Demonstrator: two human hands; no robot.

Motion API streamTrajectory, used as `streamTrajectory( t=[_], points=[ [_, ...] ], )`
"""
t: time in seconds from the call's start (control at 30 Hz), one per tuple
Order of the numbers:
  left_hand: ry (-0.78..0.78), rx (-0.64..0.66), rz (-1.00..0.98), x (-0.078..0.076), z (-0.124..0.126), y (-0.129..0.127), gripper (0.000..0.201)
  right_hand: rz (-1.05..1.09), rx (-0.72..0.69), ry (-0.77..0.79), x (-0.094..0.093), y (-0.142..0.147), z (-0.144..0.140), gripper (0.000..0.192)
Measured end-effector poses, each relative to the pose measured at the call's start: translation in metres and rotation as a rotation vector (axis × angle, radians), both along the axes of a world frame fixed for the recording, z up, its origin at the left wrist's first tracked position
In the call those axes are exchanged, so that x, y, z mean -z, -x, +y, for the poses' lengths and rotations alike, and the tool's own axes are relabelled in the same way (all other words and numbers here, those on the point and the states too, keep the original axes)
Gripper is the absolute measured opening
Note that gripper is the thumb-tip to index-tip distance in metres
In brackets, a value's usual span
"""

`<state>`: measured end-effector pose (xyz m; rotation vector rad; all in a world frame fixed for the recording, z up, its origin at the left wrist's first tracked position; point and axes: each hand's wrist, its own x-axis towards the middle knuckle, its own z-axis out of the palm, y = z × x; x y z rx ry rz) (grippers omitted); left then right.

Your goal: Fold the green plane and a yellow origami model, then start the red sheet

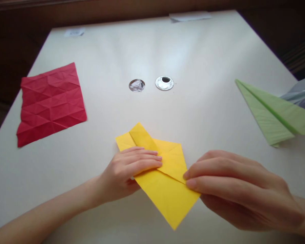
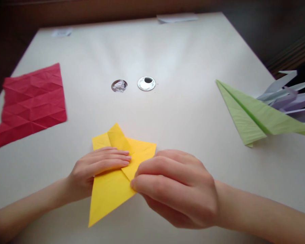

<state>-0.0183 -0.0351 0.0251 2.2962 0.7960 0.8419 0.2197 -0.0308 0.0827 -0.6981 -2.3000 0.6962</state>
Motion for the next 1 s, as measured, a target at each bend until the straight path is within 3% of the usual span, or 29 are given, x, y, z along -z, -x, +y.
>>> streamTrajectory(
  t=[0.1,0.2,0.27,0.37,0.47,0.57,0.67,0.8,0.9,1.0],
  points=[
    [-0.101,-0.110,0.171,-0.004,0.011,0.011,0.021,0.076,0.042,0.030,-0.004,-0.009,0.002,0.035],
    [-0.037,-0.169,0.247,-0.017,0.022,0.023,0.017,0.156,0.176,0.183,-0.005,-0.011,0.003,0.036],
    [0.107,-0.177,0.222,-0.028,0.027,0.029,0.015,0.318,0.317,0.263,-0.003,-0.011,0.005,0.029],
    [0.523,-0.059,0.189,-0.037,0.032,0.036,0.017,0.407,0.479,0.475,0.003,-0.012,0.015,0.012],
    [0.796,-0.018,0.179,-0.034,0.036,0.039,0.022,0.257,0.395,0.740,0.012,-0.018,0.034,0.014],
    [0.843,-0.109,0.242,-0.023,0.039,0.038,0.025,-0.008,0.253,0.837,0.024,-0.024,0.052,0.021],
    [0.701,-0.167,0.346,-0.014,0.039,0.034,0.022,-0.237,0.243,0.635,0.040,-0.026,0.060,0.026],
    [0.299,-0.238,0.475,-0.005,0.033,0.030,0.015,-0.319,0.350,0.206,0.056,-0.022,0.057,0.049],
    [0.045,-0.154,0.472,0.001,0.026,0.027,0.022,-0.329,0.304,-0.054,0.059,-0.017,0.051,0.058],
    [-0.175,-0.030,0.490,0.003,0.020,0.023,0.028,-0.324,0.147,-0.215,0.059,-0.010,0.044,0.048]
  ],
)
